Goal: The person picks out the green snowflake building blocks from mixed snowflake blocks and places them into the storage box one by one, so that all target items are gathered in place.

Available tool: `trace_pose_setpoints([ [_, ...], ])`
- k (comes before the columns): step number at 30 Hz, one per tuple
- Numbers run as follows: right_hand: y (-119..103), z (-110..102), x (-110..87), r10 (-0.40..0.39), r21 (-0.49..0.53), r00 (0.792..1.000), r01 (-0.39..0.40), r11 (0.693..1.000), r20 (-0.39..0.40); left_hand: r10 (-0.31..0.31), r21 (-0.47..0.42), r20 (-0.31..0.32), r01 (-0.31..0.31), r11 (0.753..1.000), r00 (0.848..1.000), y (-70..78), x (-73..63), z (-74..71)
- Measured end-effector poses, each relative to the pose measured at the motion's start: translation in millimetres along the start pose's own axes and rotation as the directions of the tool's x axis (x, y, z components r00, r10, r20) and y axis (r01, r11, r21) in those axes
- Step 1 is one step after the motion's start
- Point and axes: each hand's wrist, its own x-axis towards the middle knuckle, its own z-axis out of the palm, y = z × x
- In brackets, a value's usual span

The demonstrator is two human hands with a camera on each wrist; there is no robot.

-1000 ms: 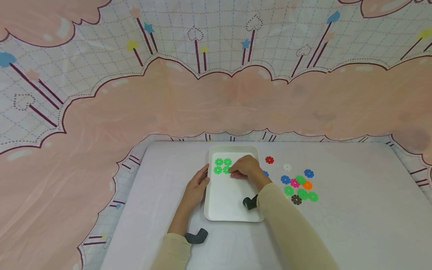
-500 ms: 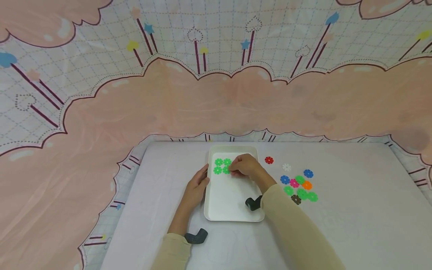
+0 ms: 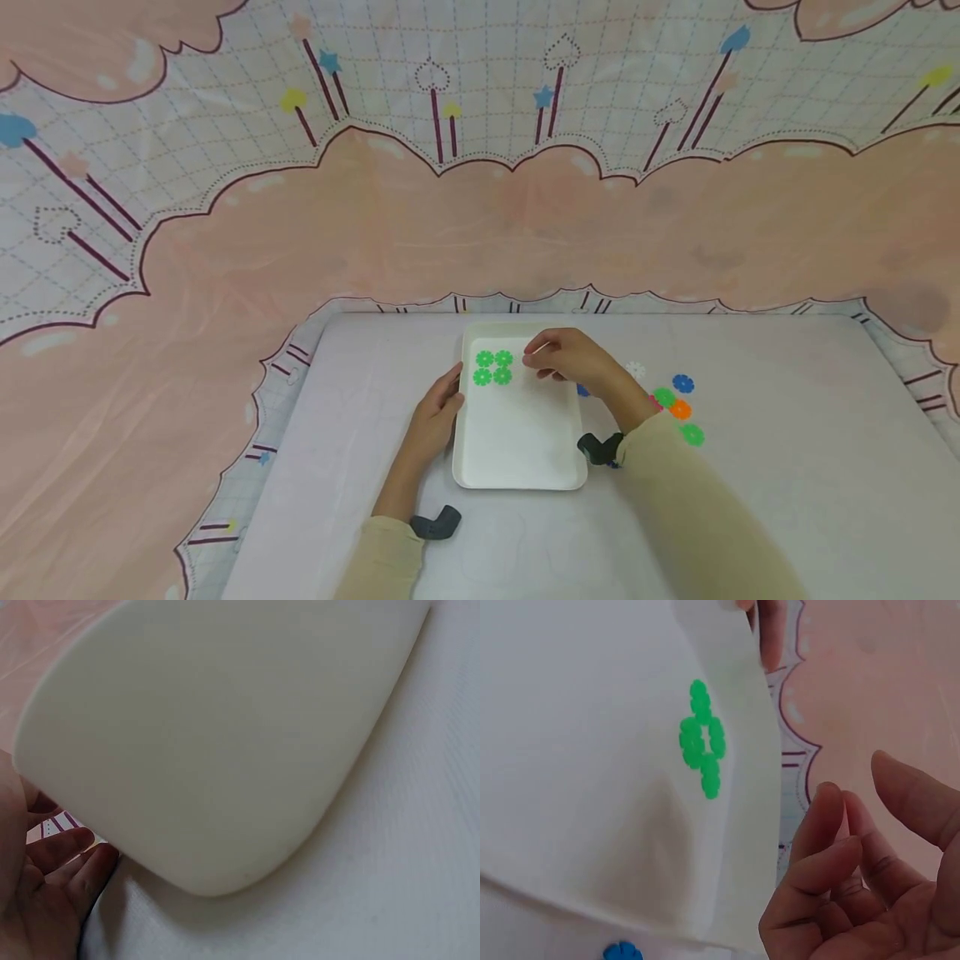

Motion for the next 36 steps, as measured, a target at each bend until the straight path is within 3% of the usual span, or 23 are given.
trace_pose_setpoints([
  [7,10.7,-25.3,-20.0,-0.008,-0.046,0.999,0.006,0.999,-0.048,-0.021,0.026,-0.009,0.022,0.999,1.0,-1.0,0.9,0.5],
  [14,30.7,-50.3,-37.7,-0.024,-0.109,0.994,0.012,0.994,-0.102,-0.005,0.051,-0.012,0.006,0.999,1.0,-2.4,1.5,1.0],
  [22,54.6,-80.3,-56.5,-0.01,-0.165,0.987,-0.017,0.986,-0.161,0.006,0.031,-0.01,-0.006,1.0,1.0,-2.8,2.1,0.5],
  [36,101.7,-110.5,-73.6,0.053,-0.294,0.976,-0.116,0.949,-0.213,-0.003,0.022,-0.009,0.003,1.0,1.0,-3.1,1.8,0.5],
])
